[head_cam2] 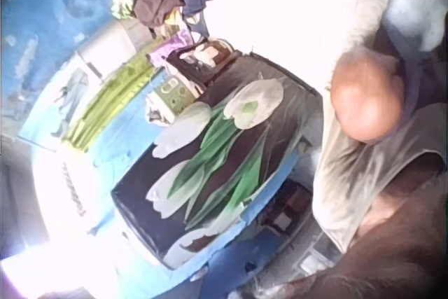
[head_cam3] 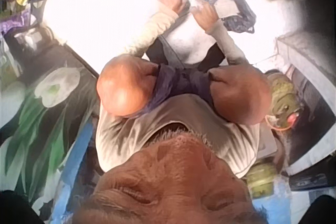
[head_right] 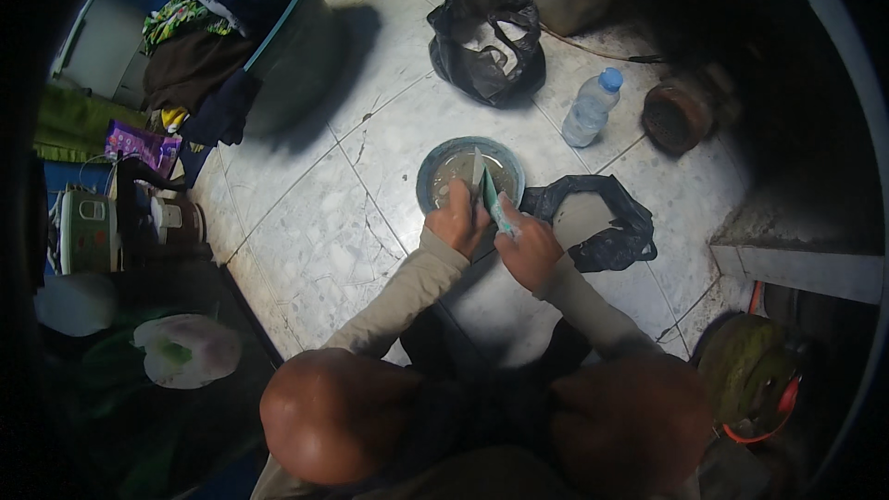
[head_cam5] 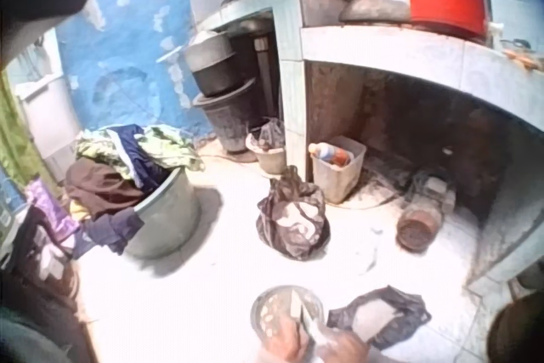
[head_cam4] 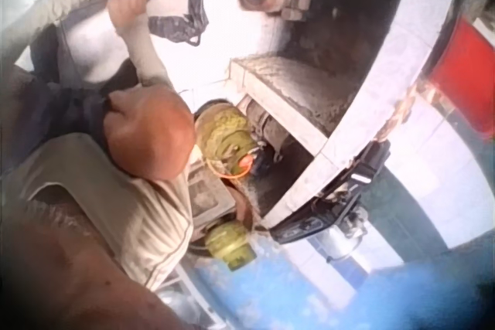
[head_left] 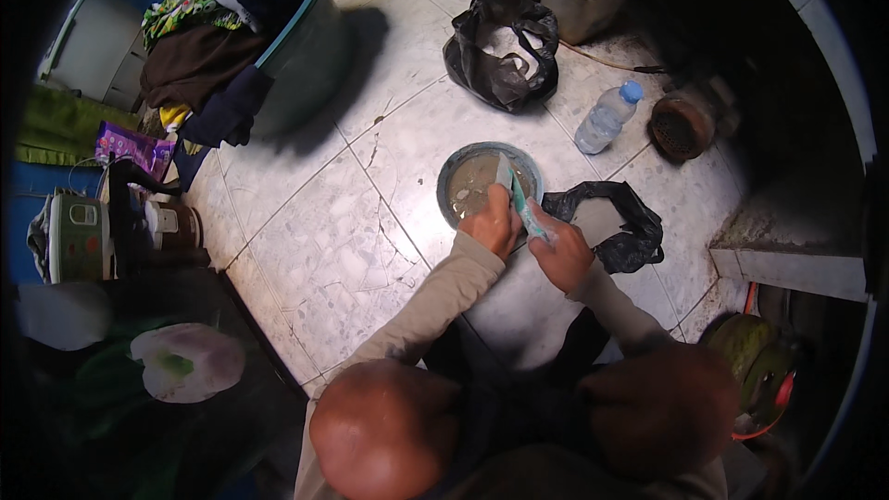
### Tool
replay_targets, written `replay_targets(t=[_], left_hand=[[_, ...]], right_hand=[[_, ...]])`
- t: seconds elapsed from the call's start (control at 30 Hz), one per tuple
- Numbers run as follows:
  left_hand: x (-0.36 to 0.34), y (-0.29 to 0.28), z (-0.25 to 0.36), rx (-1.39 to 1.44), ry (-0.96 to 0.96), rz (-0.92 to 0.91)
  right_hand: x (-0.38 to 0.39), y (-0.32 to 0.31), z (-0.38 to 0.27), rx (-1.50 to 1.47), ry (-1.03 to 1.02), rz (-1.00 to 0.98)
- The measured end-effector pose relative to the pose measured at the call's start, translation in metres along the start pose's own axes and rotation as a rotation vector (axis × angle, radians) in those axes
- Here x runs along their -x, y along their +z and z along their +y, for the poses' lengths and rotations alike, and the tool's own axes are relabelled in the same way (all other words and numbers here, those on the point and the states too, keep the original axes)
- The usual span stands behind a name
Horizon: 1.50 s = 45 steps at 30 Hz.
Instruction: The person mixes a white powder with water in a metal bowl using a plastic scraper, then applies the resulting paste to a blue wall with peeling paint using a putty knife. The person works on the wall above a gas stove in a kitchen.
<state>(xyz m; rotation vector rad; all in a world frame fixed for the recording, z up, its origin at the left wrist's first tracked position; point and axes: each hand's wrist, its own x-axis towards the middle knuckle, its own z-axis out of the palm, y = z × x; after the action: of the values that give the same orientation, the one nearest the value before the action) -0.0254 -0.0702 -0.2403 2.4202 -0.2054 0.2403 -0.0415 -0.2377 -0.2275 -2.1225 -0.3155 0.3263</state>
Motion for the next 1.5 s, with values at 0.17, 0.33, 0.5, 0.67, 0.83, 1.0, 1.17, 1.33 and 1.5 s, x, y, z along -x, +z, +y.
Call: replay_targets(t=[0.17, 0.33, 0.5, 0.67, 0.83, 1.0, 1.17, 1.33, 1.5], left_hand=[[-0.006, -0.002, -0.025, -0.032, -0.099, -0.036], [-0.003, -0.021, -0.039, -0.019, -0.084, 0.167], [0.003, -0.039, -0.003, -0.179, 0.066, -0.019], [0.008, -0.01, 0.005, -0.254, 0.207, -0.158], [-0.018, 0.015, -0.019, -0.339, 0.014, -0.236], [-0.004, -0.006, -0.011, -0.231, 0.077, -0.082], [0.003, 0.007, 0.0, -0.271, 0.169, -0.154], [-0.017, 0.001, -0.02, -0.269, 0.04, -0.157], [0.004, -0.004, 0.0, -0.209, 0.166, -0.068]], right_hand=[[0.02, -0.012, -0.009, 0.035, -0.098, -0.043], [0.031, -0.046, -0.033, 0.546, -0.097, -0.059], [0.025, -0.046, -0.015, 0.796, -0.22, 0.003], [0.019, -0.029, -0.015, 0.93, -0.455, 0.069], [0.025, -0.031, -0.027, 0.9, -0.376, -0.001], [0.023, -0.035, -0.023, 0.913, -0.413, 0.065], [0.02, -0.026, -0.019, 0.93, -0.448, 0.044], [0.025, -0.041, -0.028, 0.966, -0.393, 0.034], [0.013, -0.036, -0.025, 0.991, -0.495, 0.078]])
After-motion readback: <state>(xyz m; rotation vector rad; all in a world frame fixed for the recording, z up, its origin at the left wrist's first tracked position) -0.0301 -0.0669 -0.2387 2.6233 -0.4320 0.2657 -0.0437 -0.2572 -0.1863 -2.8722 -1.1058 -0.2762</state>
